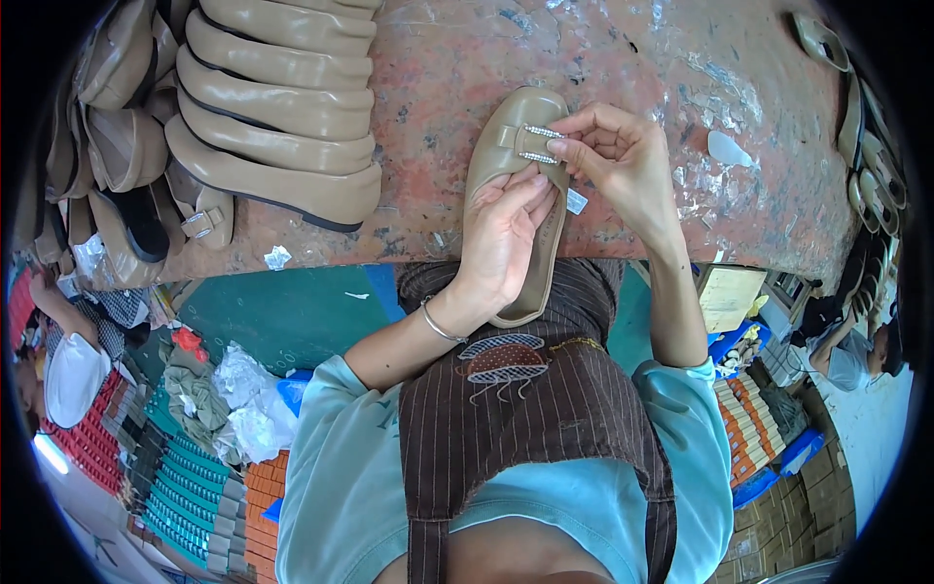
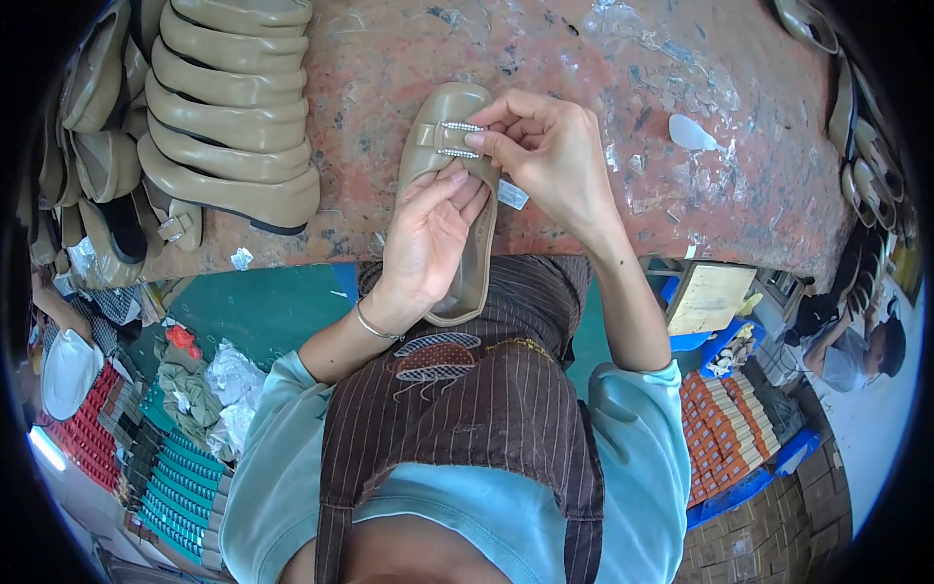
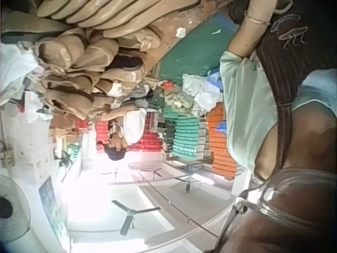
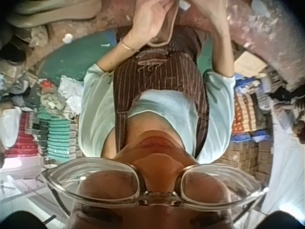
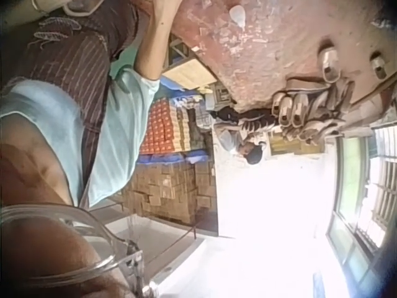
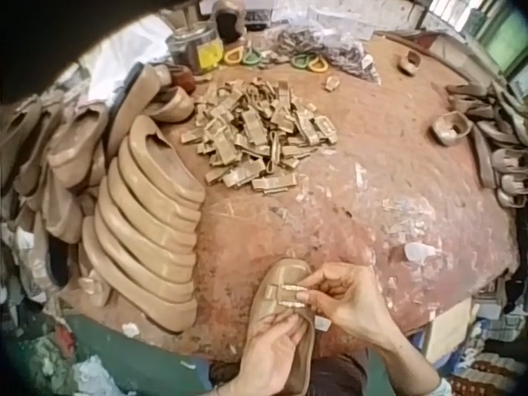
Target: The recorder is applying glue to the front of flat shoes and attaching decorative strips.
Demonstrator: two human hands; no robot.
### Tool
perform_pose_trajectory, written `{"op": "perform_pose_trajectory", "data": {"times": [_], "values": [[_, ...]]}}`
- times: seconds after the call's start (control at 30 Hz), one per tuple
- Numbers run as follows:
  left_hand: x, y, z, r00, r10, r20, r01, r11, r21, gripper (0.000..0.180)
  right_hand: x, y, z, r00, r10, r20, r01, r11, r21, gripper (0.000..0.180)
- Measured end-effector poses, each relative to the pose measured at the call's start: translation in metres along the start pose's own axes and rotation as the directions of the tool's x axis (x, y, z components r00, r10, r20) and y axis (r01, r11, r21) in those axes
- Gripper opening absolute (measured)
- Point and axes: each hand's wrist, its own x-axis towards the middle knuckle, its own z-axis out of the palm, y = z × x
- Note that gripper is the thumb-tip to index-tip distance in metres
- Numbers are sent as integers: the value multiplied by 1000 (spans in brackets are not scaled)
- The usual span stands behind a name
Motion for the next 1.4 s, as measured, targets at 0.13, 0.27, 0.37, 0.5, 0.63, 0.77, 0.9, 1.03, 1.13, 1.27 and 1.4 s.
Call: {"op": "perform_pose_trajectory", "data": {"times": [0.13, 0.27, 0.37, 0.5, 0.63, 0.77, 0.9, 1.03, 1.13, 1.27, 1.4], "values": [[1, -1, -2, 1000, -1, -19, 1, 1000, 12, 16, 1, 0, 0, 1000, 4, -27, -6, 998, -62, 12], [2, 2, 9, 993, -13, -113, 23, 996, 89, 24, 1, -8, 7, 989, -99, -114, 73, 974, -216, 18], [6, 1, 16, 950, -30, -310, 74, 988, 132, 21, -2, -6, 6, 984, -84, -156, 15, 918, -396, 26], [-4, 3, 6, 990, -31, -140, 53, 986, 160, 20, -16, -5, 2, 999, 5, -48, 0, 996, 93, 26], [-53, 47, 29, 999, -50, -18, 52, 996, 78, 15, -29, -1, -19, 998, -43, -38, 57, 835, 548, 18], [-112, 153, -25, 807, 541, 237, -538, 839, -83, 46, -11, 3, -22, 984, 1, -176, 62, 932, 357, 14], [-144, 307, 94, 474, 565, 675, -766, 643, 0, 30, 19, -29, 30, 960, -279, -34, 277, 960, -47, 19], [-112, 496, 148, 588, 587, 557, -809, 444, 386, 19, 56, -41, 80, 794, -607, -41, 567, 762, -312, 26], [-96, 585, 132, 567, 813, 135, -620, 313, 720, 14, 96, -49, 118, 648, -741, -175, 682, 667, -301, 30], [-58, 490, 110, 464, 821, 334, -113, -319, 941, 41, 123, -53, 118, 891, -452, -40, 447, 890, -91, 31], [-46, 444, 101, 504, 633, 587, 394, -774, 496, 42, 102, -64, 116, 703, -710, -44, 707, 704, -69, 18]]}}
